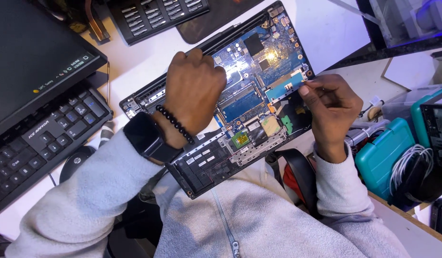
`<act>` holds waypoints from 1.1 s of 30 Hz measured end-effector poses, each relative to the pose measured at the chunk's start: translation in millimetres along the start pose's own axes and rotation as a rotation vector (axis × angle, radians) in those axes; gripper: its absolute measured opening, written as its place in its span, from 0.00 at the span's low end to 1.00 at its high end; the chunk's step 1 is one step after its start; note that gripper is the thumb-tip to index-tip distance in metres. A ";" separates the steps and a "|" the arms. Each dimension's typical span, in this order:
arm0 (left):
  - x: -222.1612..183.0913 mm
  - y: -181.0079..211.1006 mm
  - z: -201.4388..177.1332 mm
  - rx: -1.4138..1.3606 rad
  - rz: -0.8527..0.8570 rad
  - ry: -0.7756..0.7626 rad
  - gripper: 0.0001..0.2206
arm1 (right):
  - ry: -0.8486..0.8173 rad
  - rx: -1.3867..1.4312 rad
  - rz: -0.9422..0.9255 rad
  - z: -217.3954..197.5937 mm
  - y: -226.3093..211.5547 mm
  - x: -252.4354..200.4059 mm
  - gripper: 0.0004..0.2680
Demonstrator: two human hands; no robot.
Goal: Repairing a laptop by connecting internal ribbon cables and components on the motherboard
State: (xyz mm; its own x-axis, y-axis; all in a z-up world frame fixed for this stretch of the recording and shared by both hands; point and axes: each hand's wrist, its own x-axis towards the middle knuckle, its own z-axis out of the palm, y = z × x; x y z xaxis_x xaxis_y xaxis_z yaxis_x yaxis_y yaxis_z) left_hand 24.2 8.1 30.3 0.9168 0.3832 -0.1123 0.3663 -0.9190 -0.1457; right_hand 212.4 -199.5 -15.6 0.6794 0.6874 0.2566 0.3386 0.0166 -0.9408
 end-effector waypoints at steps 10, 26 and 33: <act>-44.5 20.2 -27.8 -0.148 0.153 0.271 0.09 | 0.077 0.186 -0.102 -17.4 11.9 -8.7 0.07; -61.0 54.2 4.6 -0.391 0.206 0.503 0.09 | 0.142 0.070 -0.107 -28.8 18.8 -10.1 0.07; -60.0 59.8 16.7 -0.356 0.235 0.565 0.04 | 0.142 0.059 -0.107 -30.0 23.3 -9.0 0.07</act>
State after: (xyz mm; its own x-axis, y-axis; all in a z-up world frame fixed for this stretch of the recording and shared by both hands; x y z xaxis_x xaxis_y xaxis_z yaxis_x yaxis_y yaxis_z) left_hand -11.5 -68.3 11.9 0.8847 0.1533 0.4403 0.0901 -0.9828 0.1612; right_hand 233.8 -227.1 -33.1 0.7282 0.5699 0.3807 0.3780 0.1294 -0.9167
